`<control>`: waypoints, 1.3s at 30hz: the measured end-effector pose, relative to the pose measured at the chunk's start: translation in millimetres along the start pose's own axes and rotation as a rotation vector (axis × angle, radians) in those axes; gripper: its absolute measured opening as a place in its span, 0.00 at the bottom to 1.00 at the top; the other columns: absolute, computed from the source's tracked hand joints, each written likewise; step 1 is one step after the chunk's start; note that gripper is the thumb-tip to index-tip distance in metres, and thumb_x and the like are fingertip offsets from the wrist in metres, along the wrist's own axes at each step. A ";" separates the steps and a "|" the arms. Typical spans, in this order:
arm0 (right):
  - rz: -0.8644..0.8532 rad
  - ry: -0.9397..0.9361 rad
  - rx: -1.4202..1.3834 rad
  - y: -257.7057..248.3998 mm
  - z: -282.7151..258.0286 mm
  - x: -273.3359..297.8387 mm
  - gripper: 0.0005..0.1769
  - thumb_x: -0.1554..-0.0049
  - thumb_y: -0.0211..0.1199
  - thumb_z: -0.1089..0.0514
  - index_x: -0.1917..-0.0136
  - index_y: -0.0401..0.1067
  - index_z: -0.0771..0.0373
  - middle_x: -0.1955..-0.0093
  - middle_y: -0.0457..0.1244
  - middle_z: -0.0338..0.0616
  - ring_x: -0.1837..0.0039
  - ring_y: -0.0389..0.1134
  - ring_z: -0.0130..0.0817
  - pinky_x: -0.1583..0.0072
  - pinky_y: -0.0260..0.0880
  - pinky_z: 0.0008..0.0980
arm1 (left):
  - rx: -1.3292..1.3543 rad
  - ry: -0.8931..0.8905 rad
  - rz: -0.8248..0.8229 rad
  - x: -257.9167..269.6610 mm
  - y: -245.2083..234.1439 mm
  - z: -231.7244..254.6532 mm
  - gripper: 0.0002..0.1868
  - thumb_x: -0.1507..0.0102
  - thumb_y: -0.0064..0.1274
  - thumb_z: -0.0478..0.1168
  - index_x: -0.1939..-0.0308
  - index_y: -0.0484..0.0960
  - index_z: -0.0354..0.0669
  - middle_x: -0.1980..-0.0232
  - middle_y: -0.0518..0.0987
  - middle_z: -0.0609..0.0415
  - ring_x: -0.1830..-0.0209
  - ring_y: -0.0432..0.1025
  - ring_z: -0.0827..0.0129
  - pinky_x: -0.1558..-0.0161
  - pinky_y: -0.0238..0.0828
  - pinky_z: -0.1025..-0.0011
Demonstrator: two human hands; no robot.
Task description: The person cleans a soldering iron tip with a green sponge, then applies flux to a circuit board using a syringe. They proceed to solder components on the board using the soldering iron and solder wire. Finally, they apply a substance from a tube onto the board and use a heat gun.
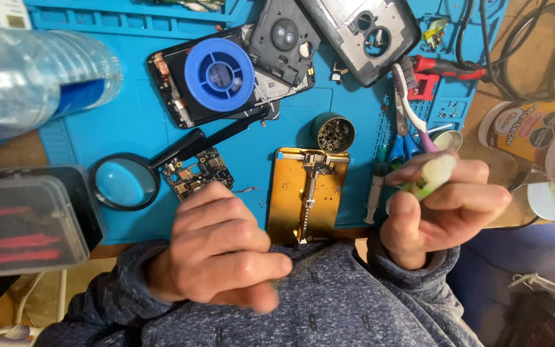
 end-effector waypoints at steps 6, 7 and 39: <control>-0.087 -0.059 0.087 -14.0 3.0 -0.9 0.20 0.29 0.66 0.54 0.50 0.53 0.55 0.53 0.51 0.41 0.56 0.56 0.38 0.46 0.58 0.43 | -0.038 0.102 0.065 17.5 -7.4 4.4 0.29 0.17 0.35 0.56 0.58 0.90 0.54 0.67 0.76 0.63 0.71 0.70 0.66 0.62 0.60 0.61; -0.158 -0.065 0.153 -16.7 3.3 -1.2 0.19 0.29 0.65 0.58 0.52 0.54 0.58 0.54 0.49 0.40 0.53 0.52 0.40 0.44 0.53 0.48 | -0.048 0.105 0.083 18.5 -7.8 5.2 0.28 0.18 0.37 0.56 0.58 0.91 0.53 0.66 0.77 0.62 0.71 0.71 0.64 0.61 0.62 0.60; -0.258 0.019 1.078 -192.9 3.1 -180.4 0.20 0.20 0.71 0.42 0.31 0.76 0.59 0.47 0.74 0.38 0.46 0.75 0.49 0.48 0.70 0.56 | -0.111 -0.066 0.173 23.7 18.9 23.3 0.10 0.28 0.63 0.40 0.44 0.83 0.48 0.68 0.82 0.57 0.70 0.70 0.68 0.55 0.68 0.67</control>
Point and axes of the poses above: each hand's wrist, its own x-axis away from the middle knuckle, its own y-axis out of the palm, z = x × y, the point moved 4 cm from there along -x, towards the middle knuckle
